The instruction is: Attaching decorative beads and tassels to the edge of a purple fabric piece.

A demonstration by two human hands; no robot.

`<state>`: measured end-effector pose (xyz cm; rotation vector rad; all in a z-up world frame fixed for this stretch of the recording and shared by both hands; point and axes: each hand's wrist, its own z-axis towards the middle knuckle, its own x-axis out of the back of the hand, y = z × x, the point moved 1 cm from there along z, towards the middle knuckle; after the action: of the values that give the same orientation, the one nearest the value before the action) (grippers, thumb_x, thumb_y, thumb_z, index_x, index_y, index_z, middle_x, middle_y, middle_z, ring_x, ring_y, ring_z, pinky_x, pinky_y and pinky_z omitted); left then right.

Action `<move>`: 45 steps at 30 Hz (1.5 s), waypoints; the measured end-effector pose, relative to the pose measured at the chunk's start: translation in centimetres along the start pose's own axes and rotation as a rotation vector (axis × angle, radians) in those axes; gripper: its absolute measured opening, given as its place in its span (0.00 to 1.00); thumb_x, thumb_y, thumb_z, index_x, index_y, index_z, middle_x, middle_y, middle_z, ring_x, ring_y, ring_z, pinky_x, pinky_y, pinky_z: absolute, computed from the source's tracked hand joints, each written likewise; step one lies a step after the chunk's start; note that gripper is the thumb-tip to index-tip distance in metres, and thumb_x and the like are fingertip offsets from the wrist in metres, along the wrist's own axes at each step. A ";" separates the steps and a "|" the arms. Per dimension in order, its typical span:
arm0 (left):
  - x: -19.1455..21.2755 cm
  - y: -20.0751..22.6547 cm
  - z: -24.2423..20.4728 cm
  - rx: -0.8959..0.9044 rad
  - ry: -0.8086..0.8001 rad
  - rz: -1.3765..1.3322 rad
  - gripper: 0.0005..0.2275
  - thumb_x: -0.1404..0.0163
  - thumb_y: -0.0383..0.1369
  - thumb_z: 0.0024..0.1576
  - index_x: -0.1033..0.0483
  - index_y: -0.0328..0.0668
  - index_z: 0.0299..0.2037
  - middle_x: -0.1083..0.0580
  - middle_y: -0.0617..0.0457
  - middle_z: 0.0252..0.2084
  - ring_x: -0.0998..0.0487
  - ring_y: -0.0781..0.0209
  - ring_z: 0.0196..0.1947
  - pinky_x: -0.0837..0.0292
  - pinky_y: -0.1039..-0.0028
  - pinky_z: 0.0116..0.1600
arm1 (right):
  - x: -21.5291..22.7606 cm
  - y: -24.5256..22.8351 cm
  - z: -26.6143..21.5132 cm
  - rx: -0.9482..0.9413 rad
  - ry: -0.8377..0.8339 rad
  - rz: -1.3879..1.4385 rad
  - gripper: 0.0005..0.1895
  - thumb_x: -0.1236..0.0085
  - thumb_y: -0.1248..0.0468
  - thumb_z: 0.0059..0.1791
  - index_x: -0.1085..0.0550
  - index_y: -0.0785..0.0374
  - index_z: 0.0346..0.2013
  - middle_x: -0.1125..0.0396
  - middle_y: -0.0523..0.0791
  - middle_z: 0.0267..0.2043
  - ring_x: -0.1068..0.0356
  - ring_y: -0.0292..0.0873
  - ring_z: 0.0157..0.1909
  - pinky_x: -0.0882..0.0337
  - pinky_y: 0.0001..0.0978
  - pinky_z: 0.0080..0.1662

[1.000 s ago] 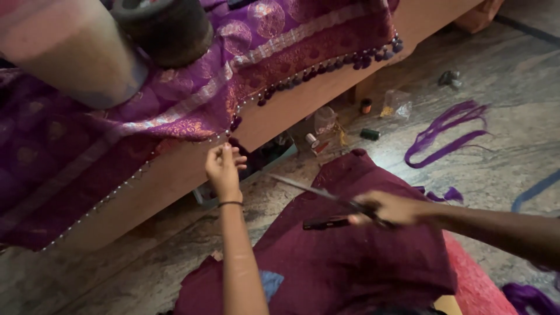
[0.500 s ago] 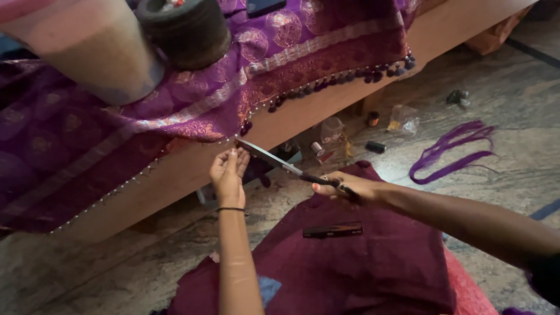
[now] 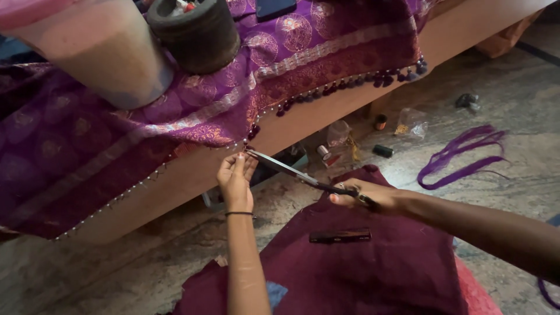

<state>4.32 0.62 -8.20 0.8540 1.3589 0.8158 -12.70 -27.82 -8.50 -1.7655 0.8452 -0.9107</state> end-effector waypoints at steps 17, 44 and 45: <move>1.2 -1.3 2.2 -0.051 0.031 0.097 0.05 0.48 0.24 0.63 0.29 0.34 0.45 0.25 0.51 0.46 0.22 0.64 0.45 0.24 0.72 0.52 | 1.0 1.4 1.2 -0.119 0.043 -0.007 0.27 0.44 0.33 0.47 0.35 0.51 0.29 0.45 0.35 0.19 0.46 0.32 0.18 0.45 0.26 0.22; -0.3 -1.9 -0.5 -0.156 -0.147 0.382 0.12 0.54 0.32 0.67 0.19 0.31 0.48 0.19 0.48 0.47 0.17 0.71 0.40 0.19 0.75 0.36 | 10.6 -7.4 2.4 0.036 0.156 -1.162 0.59 0.63 0.13 0.27 0.24 0.51 0.53 0.49 0.38 0.11 0.43 0.38 0.14 0.44 0.37 0.20; -0.4 -1.8 -0.6 -0.152 -0.146 0.376 0.13 0.54 0.32 0.67 0.19 0.31 0.47 0.19 0.48 0.46 0.19 0.69 0.38 0.19 0.75 0.36 | 10.6 -7.7 2.8 0.014 0.135 -1.209 0.54 0.64 0.14 0.29 0.23 0.51 0.46 0.50 0.38 0.13 0.44 0.38 0.16 0.45 0.38 0.22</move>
<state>3.67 -0.58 -9.55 1.0430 1.0073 1.1088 -3.98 -33.17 0.15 -2.1757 -0.2825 -1.7765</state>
